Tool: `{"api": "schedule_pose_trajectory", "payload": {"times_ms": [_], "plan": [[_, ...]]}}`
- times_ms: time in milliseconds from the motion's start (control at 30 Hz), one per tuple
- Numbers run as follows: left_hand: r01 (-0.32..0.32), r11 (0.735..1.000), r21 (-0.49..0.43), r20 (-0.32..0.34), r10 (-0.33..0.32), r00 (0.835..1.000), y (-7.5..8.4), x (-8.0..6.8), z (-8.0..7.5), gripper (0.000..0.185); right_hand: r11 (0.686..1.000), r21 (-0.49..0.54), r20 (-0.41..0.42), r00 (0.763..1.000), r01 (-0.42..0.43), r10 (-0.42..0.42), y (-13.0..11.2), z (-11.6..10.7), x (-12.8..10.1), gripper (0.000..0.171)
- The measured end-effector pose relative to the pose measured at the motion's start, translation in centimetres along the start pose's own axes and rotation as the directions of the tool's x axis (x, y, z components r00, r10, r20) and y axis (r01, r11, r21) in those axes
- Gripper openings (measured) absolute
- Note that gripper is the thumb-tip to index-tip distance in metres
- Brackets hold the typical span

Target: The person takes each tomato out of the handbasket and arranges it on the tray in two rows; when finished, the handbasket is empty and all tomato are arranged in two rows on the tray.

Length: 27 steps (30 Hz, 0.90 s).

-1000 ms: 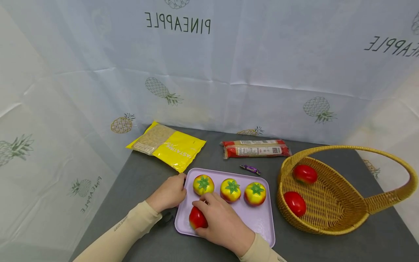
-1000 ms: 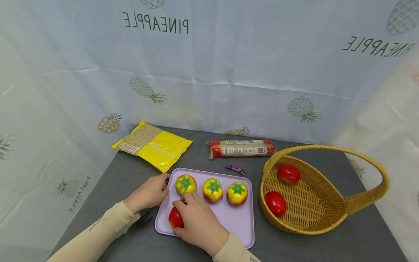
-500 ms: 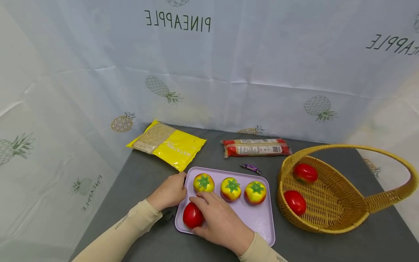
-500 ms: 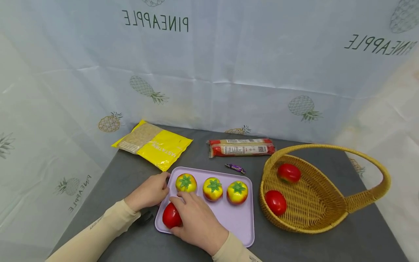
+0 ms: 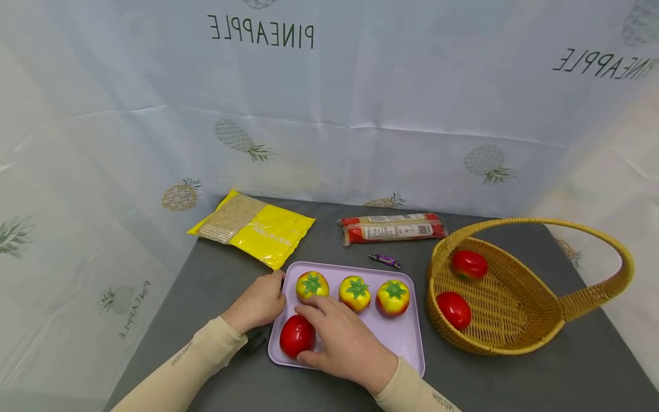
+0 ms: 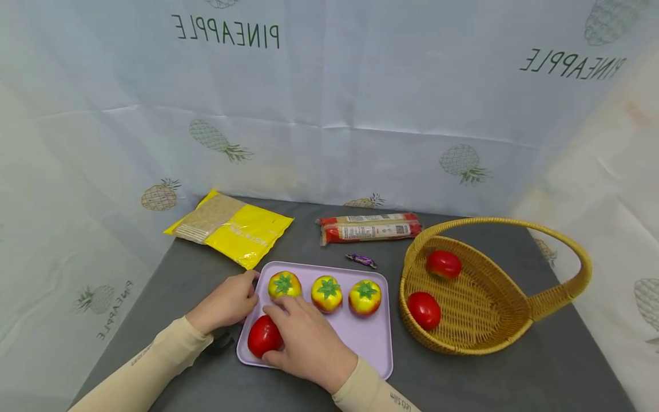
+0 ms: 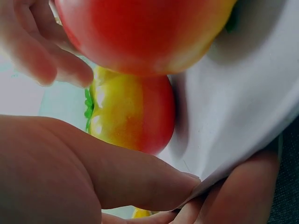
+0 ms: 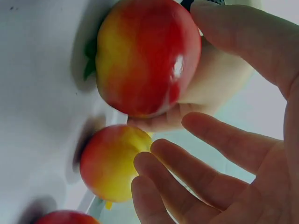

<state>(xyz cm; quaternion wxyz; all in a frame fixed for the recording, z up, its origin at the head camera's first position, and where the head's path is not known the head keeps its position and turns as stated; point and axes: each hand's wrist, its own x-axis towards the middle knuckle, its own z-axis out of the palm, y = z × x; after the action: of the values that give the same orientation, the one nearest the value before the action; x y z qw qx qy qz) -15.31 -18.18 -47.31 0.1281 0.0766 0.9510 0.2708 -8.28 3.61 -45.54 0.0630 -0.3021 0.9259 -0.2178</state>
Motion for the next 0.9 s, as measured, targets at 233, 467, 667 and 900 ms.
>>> {"api": "schedule_pose_trajectory", "payload": {"times_ms": [233,467,667,900], "plan": [[0.000,1.000,-0.011,-0.015,-0.001,1.000,-1.0,-0.6,-0.1,0.046,0.996,0.073,-0.022,0.999,0.045,-0.044,1.1,-2.5,-1.0,0.067],[0.018,1.000,-0.007,0.006,-0.018,1.000,-1.2,-0.6,-0.1,0.050,0.995,0.084,-0.124,0.990,-0.049,0.059,5.9,-7.7,-5.8,0.055],[0.035,0.999,-0.010,0.033,-0.035,0.999,-0.9,-0.3,-0.1,0.053,0.978,0.038,-0.238,0.949,-0.204,0.207,11.2,-11.6,-10.5,0.053],[0.025,1.000,-0.011,0.059,-0.024,0.998,-0.4,0.2,0.2,0.054,0.906,0.113,-0.230,0.877,-0.408,0.423,16.2,-15.1,-14.2,0.062]]}}
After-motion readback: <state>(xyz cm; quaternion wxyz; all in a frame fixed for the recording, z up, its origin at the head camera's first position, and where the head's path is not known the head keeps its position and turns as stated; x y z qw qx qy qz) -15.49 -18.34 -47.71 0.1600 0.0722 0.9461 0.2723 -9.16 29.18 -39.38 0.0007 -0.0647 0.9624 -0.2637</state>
